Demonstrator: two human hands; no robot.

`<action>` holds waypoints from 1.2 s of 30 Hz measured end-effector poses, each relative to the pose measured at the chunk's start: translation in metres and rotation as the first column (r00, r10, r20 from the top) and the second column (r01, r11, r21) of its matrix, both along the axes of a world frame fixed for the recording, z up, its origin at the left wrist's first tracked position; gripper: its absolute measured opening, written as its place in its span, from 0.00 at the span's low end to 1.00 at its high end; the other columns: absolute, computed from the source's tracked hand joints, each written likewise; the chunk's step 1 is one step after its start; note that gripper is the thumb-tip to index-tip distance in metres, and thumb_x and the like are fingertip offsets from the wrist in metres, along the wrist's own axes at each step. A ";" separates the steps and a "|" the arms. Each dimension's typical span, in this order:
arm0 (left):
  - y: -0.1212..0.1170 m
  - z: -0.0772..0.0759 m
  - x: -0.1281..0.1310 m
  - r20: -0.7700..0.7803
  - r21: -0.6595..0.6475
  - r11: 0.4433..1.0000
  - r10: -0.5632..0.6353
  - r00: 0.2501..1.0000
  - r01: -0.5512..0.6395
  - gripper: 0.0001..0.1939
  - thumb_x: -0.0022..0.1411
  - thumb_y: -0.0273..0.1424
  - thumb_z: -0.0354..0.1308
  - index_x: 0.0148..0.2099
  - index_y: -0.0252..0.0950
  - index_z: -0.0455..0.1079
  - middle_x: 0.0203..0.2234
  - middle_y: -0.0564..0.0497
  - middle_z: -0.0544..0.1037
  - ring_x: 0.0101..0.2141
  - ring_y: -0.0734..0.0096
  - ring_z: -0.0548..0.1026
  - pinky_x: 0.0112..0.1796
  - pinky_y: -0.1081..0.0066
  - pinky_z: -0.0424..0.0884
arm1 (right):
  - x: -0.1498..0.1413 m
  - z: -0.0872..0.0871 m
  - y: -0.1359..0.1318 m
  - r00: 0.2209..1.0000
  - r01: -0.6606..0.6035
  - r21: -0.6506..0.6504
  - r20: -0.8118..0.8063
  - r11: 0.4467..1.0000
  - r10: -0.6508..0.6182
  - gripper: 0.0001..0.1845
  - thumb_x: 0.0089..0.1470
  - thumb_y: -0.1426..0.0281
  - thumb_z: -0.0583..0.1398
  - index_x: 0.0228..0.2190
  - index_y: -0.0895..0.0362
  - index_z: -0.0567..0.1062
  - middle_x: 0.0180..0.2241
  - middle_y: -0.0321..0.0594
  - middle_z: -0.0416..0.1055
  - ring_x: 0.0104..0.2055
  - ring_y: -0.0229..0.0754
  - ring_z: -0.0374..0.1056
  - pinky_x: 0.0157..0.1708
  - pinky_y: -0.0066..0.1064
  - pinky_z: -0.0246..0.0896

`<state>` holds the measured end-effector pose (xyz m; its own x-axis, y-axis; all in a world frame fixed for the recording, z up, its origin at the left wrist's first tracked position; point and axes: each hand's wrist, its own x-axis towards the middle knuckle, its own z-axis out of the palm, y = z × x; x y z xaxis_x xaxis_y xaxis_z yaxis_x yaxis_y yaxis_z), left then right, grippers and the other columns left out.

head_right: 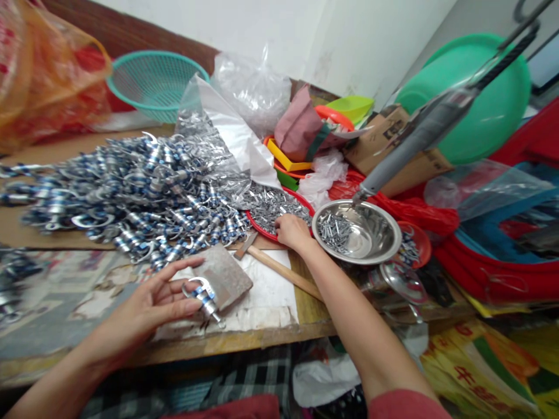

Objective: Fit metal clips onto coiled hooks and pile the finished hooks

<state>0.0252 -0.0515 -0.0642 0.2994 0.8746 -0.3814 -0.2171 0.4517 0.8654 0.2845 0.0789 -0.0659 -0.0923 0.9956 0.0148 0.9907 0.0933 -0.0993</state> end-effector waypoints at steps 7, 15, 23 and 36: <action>0.000 0.002 0.000 -0.013 0.005 1.000 0.008 1.000 -0.008 0.38 0.42 0.30 0.68 0.56 0.39 0.58 0.33 0.49 0.79 0.34 0.62 0.77 0.35 0.67 0.70 | -0.001 0.002 -0.002 0.978 0.084 0.101 -0.200 0.991 -0.063 0.10 0.49 0.72 0.59 0.34 0.56 0.78 0.34 0.43 0.77 0.39 0.44 0.70 0.42 0.33 0.62; 0.001 0.004 -0.002 0.002 -0.012 0.999 -0.034 0.999 0.034 0.37 0.44 0.28 0.67 0.56 0.40 0.56 0.33 0.51 0.78 0.36 0.64 0.76 0.38 0.68 0.70 | -0.054 0.020 -0.080 0.672 -0.173 0.115 -0.712 0.978 0.203 0.06 0.48 0.70 0.61 0.30 0.57 0.77 0.29 0.37 0.77 0.30 0.37 0.72 0.31 0.27 0.66; 0.000 0.000 -0.002 0.037 0.006 1.000 -0.015 0.999 0.014 0.37 0.42 0.27 0.68 0.55 0.40 0.59 0.30 0.53 0.76 0.33 0.65 0.75 0.36 0.66 0.70 | -0.085 0.019 -0.112 0.630 -0.327 0.138 -0.706 0.935 0.325 0.05 0.46 0.76 0.61 0.25 0.56 0.76 0.23 0.33 0.73 0.26 0.34 0.66 0.26 0.23 0.58; 0.000 -0.003 -0.003 0.046 0.028 0.999 -0.046 0.998 0.045 0.38 0.44 0.27 0.67 0.56 0.39 0.55 0.33 0.50 0.78 0.38 0.62 0.76 0.38 0.66 0.70 | -0.101 0.020 -0.104 0.719 -0.363 0.071 -0.612 0.929 0.328 0.04 0.47 0.69 0.63 0.23 0.56 0.77 0.24 0.36 0.73 0.28 0.37 0.67 0.30 0.26 0.57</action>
<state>0.0225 -0.0511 -0.0668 0.3564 0.8693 -0.3425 -0.2375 0.4389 0.8666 0.1837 -0.0250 -0.0459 -0.4195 0.8970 0.1391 0.6197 0.3950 -0.6782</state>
